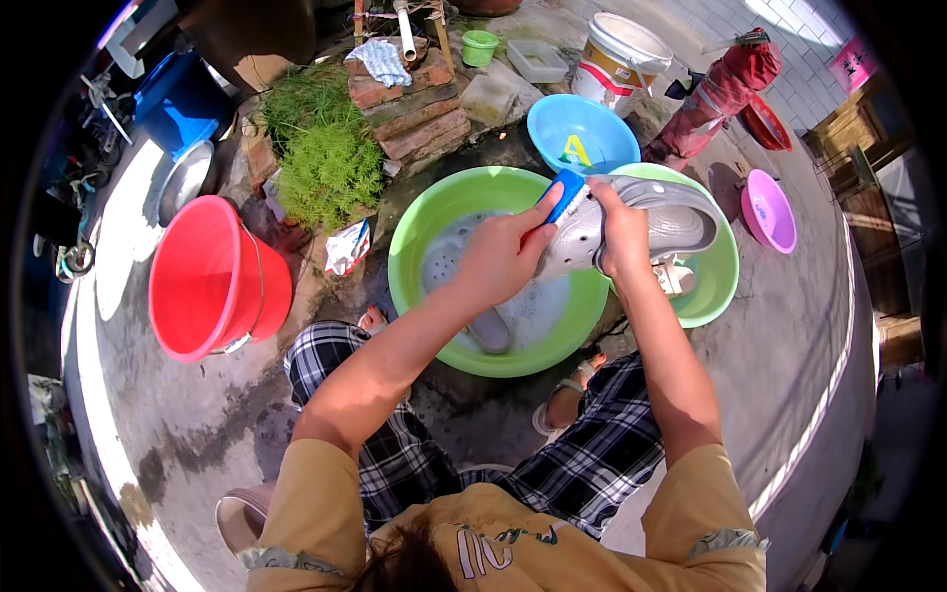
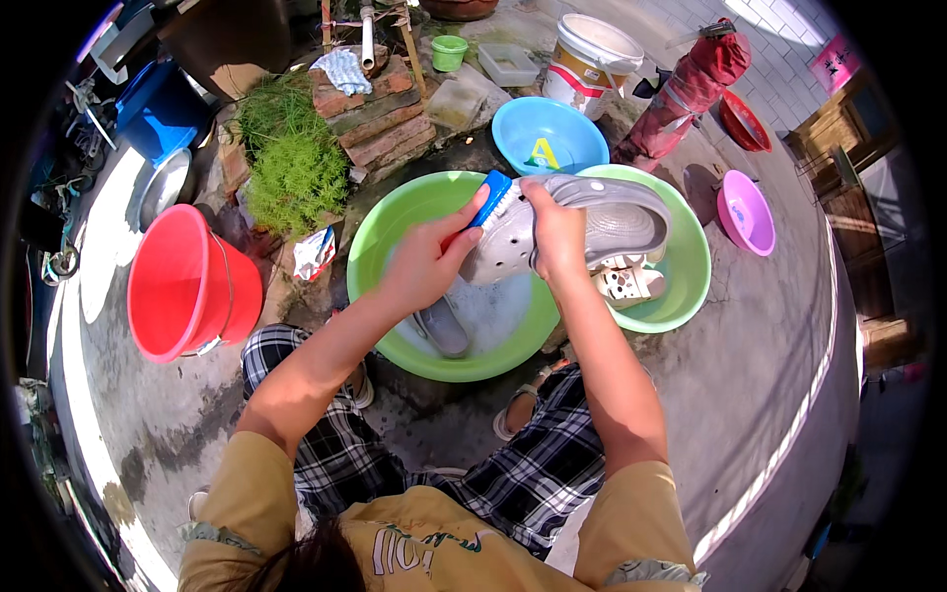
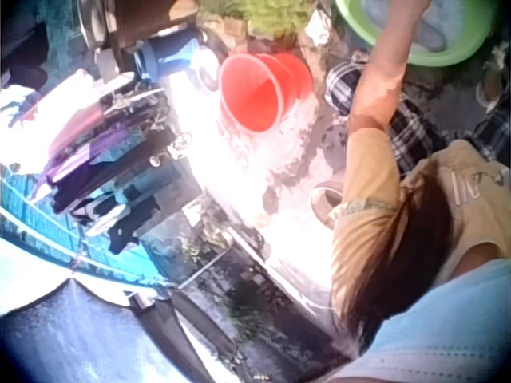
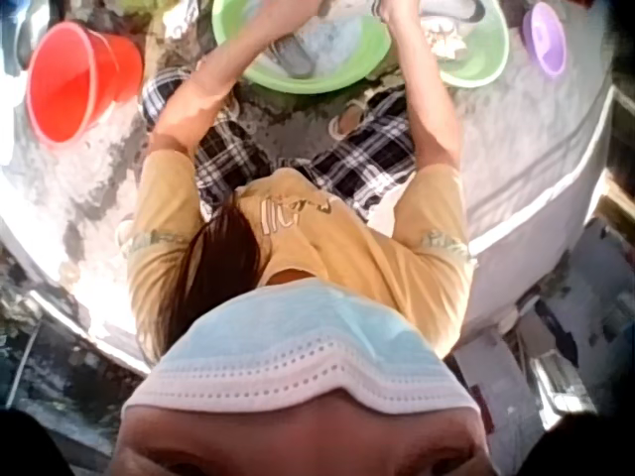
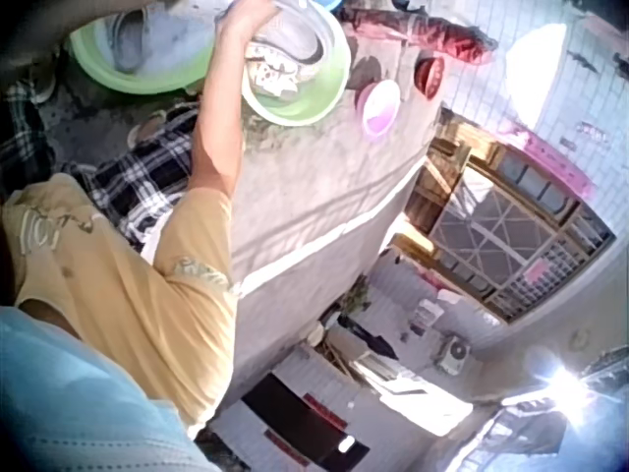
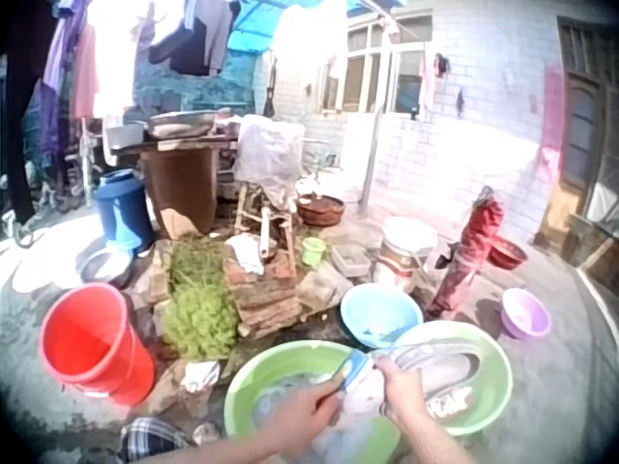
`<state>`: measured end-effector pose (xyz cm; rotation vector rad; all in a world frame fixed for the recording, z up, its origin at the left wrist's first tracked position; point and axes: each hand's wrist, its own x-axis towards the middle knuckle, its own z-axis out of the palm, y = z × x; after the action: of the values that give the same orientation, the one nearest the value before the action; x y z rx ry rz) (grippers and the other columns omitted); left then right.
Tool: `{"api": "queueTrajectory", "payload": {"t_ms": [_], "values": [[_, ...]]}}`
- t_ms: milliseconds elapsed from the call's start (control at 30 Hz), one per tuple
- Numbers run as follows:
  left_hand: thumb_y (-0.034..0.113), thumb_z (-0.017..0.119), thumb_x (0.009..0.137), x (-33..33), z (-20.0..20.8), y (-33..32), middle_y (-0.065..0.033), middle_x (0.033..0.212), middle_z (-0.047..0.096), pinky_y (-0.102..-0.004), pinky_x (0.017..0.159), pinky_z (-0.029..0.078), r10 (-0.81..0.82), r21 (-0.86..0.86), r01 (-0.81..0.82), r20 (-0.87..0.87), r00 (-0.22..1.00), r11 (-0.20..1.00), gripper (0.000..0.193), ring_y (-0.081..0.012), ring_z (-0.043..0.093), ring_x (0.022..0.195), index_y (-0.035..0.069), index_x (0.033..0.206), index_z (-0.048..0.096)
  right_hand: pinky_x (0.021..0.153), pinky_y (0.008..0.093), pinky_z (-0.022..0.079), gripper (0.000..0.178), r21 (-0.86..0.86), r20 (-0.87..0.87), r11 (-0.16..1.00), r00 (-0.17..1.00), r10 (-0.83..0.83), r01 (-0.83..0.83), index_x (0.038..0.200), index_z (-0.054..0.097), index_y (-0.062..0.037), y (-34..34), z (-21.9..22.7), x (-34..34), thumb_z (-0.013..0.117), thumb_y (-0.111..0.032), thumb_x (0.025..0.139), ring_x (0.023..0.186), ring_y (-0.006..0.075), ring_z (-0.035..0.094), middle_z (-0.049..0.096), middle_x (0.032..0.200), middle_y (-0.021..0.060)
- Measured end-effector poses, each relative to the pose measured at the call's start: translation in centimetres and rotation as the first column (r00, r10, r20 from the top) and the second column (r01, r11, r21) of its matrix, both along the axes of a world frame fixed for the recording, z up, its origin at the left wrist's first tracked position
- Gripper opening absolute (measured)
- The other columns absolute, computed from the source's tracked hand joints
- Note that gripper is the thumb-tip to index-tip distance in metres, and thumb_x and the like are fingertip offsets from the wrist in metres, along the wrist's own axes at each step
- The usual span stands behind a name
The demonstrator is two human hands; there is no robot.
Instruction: The person scrubs a grey clog-style shoe with a blue brush while sitting on the ground. They dip the shoe into a green basin of soapy water and scrub the exterior and interior surfaces repeatedly. The person handles the shoe and brush with both hands, occasionally rinsing the shoe in the basin.
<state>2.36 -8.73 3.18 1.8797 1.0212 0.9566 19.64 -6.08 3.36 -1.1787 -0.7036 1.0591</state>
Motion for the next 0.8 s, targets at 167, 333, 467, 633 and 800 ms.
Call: {"api": "queueTrajectory", "payload": {"t_ms": [167,333,467,633,800], "values": [[0.017,0.053,0.089,-0.9,-0.2,0.6,-0.0053,0.061,0.047,-0.0247,0.06,0.04,-0.02,0.001,0.02,-0.049,0.999,1.0,0.047,-0.0114,0.042,0.058,0.024,0.134,0.042,0.067,0.0324,0.049,0.02,-0.004,0.106,0.999,0.993,-0.043,0.044,0.09,0.058,0.0033,0.4,0.1,0.5,0.063,-0.009,0.075,0.071,0.02,0.06,0.062,0.08,0.0095],[0.016,0.051,0.09,0.2,0.1,-0.3,-0.0041,0.062,0.047,-0.0246,0.06,0.039,-0.029,-0.039,0.029,0.001,1.0,0.999,0.045,-0.0097,0.041,0.059,0.024,0.133,0.043,0.067,0.0319,0.049,0.024,0.05,-0.06,0.996,0.996,-0.066,0.069,0.092,0.058,0.0036,-0.4,0.9,1.8,0.066,-0.011,0.075,0.072,0.0188,0.06,0.061,0.082,0.0097],[0.017,0.052,0.089,0.2,-0.7,0.9,-0.0071,0.062,0.049,-0.0266,0.06,0.04,-0.032,-0.033,0.032,0.0,0.999,0.999,0.046,-0.0134,0.043,0.058,0.023,0.134,0.042,0.068,0.029,0.046,0.026,0.04,0.273,0.997,0.959,-0.079,0.071,0.093,0.057,0.0013,-0.7,-0.4,1.2,0.067,-0.011,0.073,0.074,0.0167,0.057,0.06,0.086,0.0084],[0.017,0.052,0.088,0.1,-1.5,-1.0,-0.0175,0.063,0.051,-0.0307,0.057,0.042,-0.078,-0.02,0.079,0.038,0.996,0.997,0.045,-0.0229,0.047,0.053,0.023,0.132,0.043,0.063,0.0337,0.052,0.021,-0.045,-0.11,0.997,0.991,-0.069,0.065,0.088,0.059,0.0027,-0.3,2.3,4.5,0.062,-0.015,0.078,0.066,0.0215,0.063,0.063,0.078,0.0126],[0.017,0.051,0.089,0.4,0.3,0.4,-0.0011,0.06,0.043,-0.0229,0.059,0.038,-0.032,-0.035,0.031,-0.022,0.999,0.999,0.045,-0.0083,0.037,0.059,0.022,0.134,0.043,0.074,0.0298,0.045,0.029,0.021,0.276,0.998,0.959,-0.06,0.057,0.098,0.056,0.0024,-1.4,-0.5,0.3,0.066,-0.011,0.074,0.082,0.0174,0.057,0.06,0.09,0.0094]]}}
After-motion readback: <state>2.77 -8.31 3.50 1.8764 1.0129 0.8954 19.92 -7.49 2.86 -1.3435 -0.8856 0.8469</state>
